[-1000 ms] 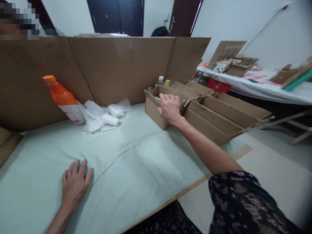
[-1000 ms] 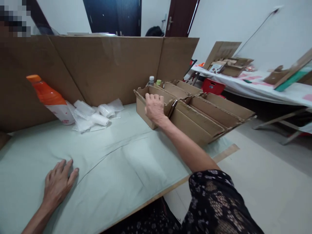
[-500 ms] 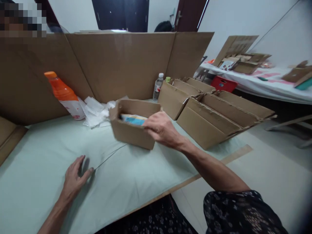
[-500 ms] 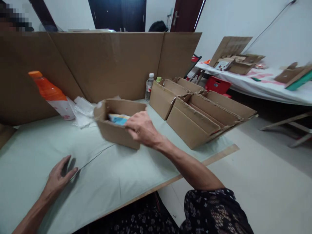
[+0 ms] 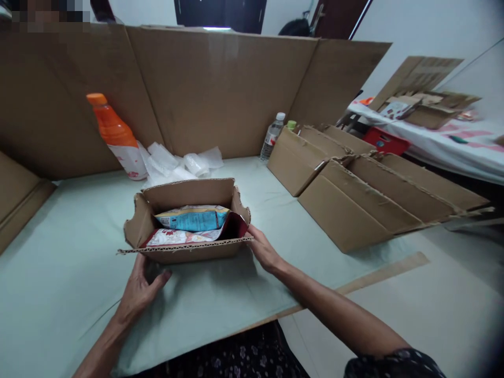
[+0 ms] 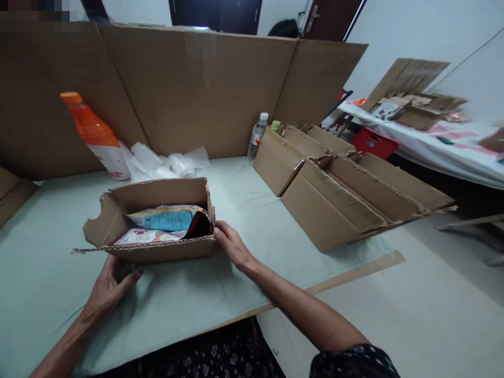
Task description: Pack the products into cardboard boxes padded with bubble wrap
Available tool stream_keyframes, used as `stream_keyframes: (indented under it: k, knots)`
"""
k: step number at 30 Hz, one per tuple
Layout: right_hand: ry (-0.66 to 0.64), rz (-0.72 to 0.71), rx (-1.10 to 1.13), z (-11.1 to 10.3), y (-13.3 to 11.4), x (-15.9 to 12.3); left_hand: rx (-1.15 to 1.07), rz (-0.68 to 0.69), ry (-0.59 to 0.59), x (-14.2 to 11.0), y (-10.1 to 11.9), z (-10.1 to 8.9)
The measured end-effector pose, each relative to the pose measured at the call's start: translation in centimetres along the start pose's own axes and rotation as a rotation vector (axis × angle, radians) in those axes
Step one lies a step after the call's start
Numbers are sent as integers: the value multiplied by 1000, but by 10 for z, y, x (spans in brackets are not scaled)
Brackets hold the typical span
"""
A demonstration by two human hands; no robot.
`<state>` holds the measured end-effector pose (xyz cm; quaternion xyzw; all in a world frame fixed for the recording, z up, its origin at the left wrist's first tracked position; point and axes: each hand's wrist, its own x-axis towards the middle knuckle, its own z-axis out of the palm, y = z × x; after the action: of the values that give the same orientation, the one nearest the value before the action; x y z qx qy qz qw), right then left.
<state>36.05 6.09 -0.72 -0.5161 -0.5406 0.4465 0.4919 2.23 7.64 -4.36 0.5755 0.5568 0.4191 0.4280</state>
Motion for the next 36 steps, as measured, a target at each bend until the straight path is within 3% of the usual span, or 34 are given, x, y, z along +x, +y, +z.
stream_keyframes:
  k: [6, 9, 13, 17, 21, 24, 27, 29, 33, 36]
  knots:
    - [-134, 46, 49, 45, 10, 34, -134, -40, 386, 30, 7, 2]
    - [-210, 6, 47, 58, 14, 65, -162, -13, 495, 35, 4, -3]
    - [-253, -75, -160, 58, 15, 116, -143, 17, 511, 36, 0, -5]
    - [-86, -157, -453, 57, 11, 177, -127, -50, 516, 40, -7, -7]
    - [-17, -144, -469, 77, 12, 232, -99, -92, 523, 44, -10, -6]
    - [60, -87, -402, 86, 16, 254, -115, -61, 512, 45, -8, -5]
    - [159, -35, -261, 71, 20, 252, -129, -44, 493, 45, -8, -6]
    - [209, 6, -139, 49, 22, 233, -128, -56, 474, 44, -7, -6]
    - [200, 123, 107, 6, 20, 165, -141, -33, 416, 44, -6, -8]
    - [145, 196, 260, -9, 18, 108, -64, 78, 491, 40, -2, -10]
